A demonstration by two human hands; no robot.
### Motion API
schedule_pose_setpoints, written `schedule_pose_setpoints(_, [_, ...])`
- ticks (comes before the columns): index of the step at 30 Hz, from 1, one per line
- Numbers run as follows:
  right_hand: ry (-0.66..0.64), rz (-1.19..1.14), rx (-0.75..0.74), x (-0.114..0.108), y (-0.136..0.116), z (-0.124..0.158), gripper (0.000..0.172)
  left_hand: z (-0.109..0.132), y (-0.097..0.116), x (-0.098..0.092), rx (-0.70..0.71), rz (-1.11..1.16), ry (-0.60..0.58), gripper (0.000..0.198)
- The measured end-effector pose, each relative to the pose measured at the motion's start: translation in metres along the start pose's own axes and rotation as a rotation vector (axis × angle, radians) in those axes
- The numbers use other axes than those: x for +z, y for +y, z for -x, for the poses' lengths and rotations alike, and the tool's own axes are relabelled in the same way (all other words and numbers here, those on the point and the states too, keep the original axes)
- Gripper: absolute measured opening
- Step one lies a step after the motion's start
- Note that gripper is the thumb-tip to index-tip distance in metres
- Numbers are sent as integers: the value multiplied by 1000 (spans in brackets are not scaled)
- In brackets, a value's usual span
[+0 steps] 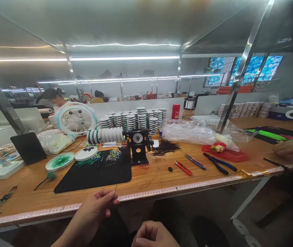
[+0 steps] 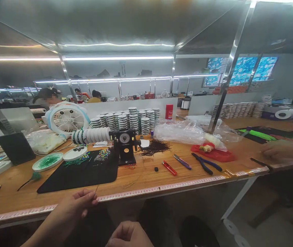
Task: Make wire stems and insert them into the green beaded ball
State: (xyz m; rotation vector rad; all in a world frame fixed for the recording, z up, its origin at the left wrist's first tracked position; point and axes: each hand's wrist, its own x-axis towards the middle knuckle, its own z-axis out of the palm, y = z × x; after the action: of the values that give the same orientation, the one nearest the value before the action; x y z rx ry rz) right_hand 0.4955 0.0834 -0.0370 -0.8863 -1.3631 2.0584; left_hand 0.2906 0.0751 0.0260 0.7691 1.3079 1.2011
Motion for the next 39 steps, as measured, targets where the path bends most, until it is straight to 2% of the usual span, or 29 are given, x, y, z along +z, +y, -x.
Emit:
schedule_pose_setpoints(4, [101,-7,-128,10,-31,-4,42,17,-19,18,-109,195,-57,23])
schedule_pose_setpoints(7, [110,-35,-190,16,-43,-10,38,19,-33,27,-173,255,-108,26])
schedule_pose_setpoints(14, [137,-29,-107,19,-41,-16,32,13,-54,31,-226,293,-258,27])
schedule_pose_setpoints(18, [151,50,-149,17,-37,-14,27,13,-56,31,-271,264,-358,25])
schedule_pose_setpoints(24, [203,218,-281,17,-39,-6,18,19,-52,35,-267,187,-400,22])
schedule_pose_setpoints(31, [254,352,-366,14,-39,-1,11,15,-56,35,-274,89,-449,34])
schedule_pose_setpoints(36, [257,403,-391,15,-53,-10,9,8,-54,41,-282,118,-415,38])
schedule_pose_setpoints(39, [349,483,-429,10,-60,-18,9,4,-51,46,-259,228,-344,36])
